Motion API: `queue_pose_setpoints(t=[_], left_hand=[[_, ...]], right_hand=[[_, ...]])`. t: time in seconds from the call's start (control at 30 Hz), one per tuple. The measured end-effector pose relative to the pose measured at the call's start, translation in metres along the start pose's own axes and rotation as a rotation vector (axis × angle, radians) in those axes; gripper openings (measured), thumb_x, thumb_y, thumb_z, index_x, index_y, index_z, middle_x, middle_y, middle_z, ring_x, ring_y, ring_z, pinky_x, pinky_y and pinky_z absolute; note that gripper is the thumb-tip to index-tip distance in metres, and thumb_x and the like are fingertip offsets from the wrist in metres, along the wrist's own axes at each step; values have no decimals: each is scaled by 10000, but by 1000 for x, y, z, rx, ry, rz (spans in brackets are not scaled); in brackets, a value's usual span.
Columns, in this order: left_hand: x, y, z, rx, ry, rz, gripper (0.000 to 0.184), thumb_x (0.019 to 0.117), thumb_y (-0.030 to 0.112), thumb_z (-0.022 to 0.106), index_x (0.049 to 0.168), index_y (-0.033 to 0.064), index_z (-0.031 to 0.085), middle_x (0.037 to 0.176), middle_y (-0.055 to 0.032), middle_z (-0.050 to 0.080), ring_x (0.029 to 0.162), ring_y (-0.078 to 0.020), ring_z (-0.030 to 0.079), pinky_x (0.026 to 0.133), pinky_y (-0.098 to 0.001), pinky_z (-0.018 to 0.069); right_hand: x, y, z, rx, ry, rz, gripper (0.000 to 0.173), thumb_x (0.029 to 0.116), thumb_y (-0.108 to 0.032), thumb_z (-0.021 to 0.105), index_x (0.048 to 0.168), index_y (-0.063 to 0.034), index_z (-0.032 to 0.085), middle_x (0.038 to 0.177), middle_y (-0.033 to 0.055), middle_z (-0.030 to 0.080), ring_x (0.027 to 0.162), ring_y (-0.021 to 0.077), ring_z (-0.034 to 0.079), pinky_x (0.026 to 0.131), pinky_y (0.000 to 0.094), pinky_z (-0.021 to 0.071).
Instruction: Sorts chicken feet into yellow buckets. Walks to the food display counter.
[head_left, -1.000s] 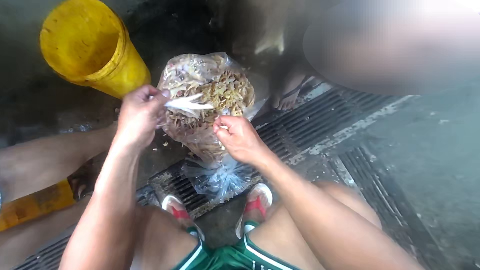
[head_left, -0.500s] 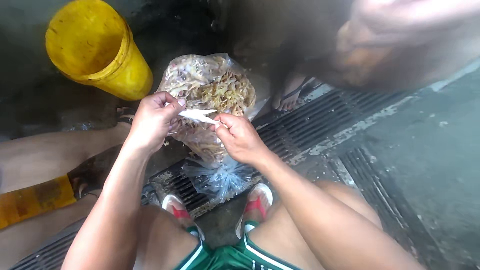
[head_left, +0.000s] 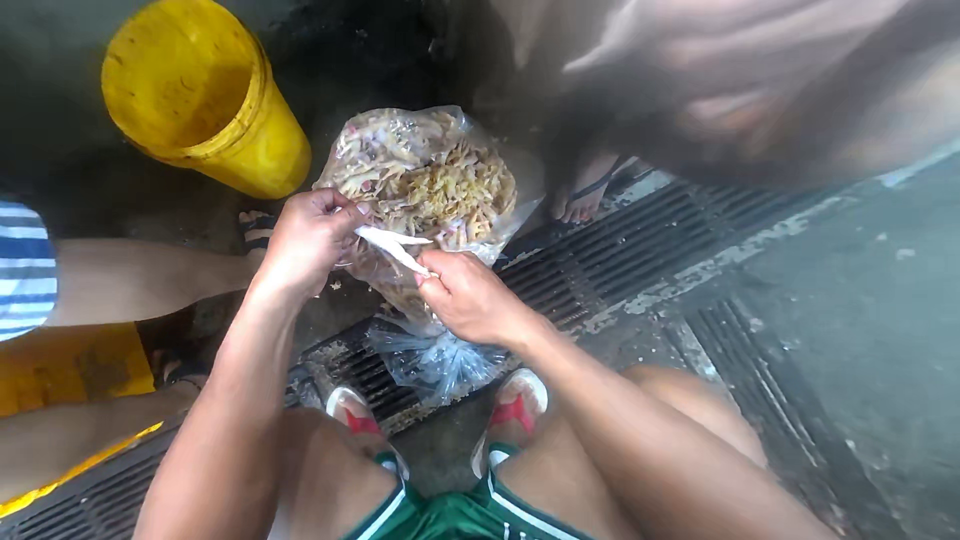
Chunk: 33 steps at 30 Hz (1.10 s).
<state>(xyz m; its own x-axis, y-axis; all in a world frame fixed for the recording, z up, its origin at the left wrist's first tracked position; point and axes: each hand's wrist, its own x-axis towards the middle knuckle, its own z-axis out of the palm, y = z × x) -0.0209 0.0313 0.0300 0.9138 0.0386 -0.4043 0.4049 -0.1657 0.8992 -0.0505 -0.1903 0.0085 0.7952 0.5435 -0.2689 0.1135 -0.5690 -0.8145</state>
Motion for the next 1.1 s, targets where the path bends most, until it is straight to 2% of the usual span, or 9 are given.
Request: queue_pose_setpoints(t=[0.2,0.3,0.43,0.53,0.6,0.67,0.83,0.97,1.1], left_hand=[[8,-1,3,-79,-36,-71,114,1019,125,611,918,78,589,627,11,482,456,-60,382,424,-201,350],[17,-2,-12,-125,53,-91,77,1025,157,594,966,108,586,603,45,464,438,-39,383,408,-184,357],[14,8,-28,-264,61,-89,112,1048,172,558,945,131,570,597,51,447,432,-28,368,399,-165,341],[7,11,-25,-286,-33,-114,139,1055,176,536,931,126,576,596,43,451,436,-27,372,400,-163,339],[3,11,-21,-277,-89,-121,142,1049,167,543,918,124,580,588,41,443,433,-29,372,398,-166,341],[2,10,-18,-262,-117,-132,137,1051,152,545,919,121,570,602,38,442,438,-29,372,398,-163,341],[3,5,-12,-218,-164,-120,153,1039,133,564,888,113,570,588,35,425,447,-40,365,413,-173,331],[4,1,-13,-206,-208,-16,129,1033,122,573,905,109,582,600,31,460,457,-47,390,430,-183,358],[10,-1,-15,-182,-110,34,97,1025,131,605,935,97,594,617,27,476,461,-51,399,437,-187,368]], right_hand=[[-1,4,-2,59,35,-48,202,1004,-159,496,827,-123,586,618,-13,490,531,106,491,490,323,417],[-6,8,0,165,101,-112,240,1001,-130,486,793,-122,606,623,-27,510,539,74,498,485,278,421],[-6,14,-4,245,109,-37,251,1038,-161,456,857,-113,623,659,1,535,542,103,512,484,302,436],[-2,14,-9,272,144,43,271,1025,-189,415,980,-107,670,764,20,600,630,127,564,544,351,468],[1,14,-11,295,168,55,352,1069,-308,391,1142,-112,674,897,37,681,738,133,634,634,373,532],[2,12,-12,327,193,47,398,1082,-420,433,1207,-135,680,876,34,669,715,131,625,617,350,531],[4,14,-8,460,161,-20,208,1057,-217,543,986,-94,695,726,39,624,555,130,554,474,291,464],[7,19,-7,651,72,34,208,1056,-204,532,967,-79,672,730,61,596,561,128,528,493,280,454],[8,20,-2,768,48,24,219,1070,-213,485,1005,-77,645,728,55,574,561,120,529,507,277,476]])
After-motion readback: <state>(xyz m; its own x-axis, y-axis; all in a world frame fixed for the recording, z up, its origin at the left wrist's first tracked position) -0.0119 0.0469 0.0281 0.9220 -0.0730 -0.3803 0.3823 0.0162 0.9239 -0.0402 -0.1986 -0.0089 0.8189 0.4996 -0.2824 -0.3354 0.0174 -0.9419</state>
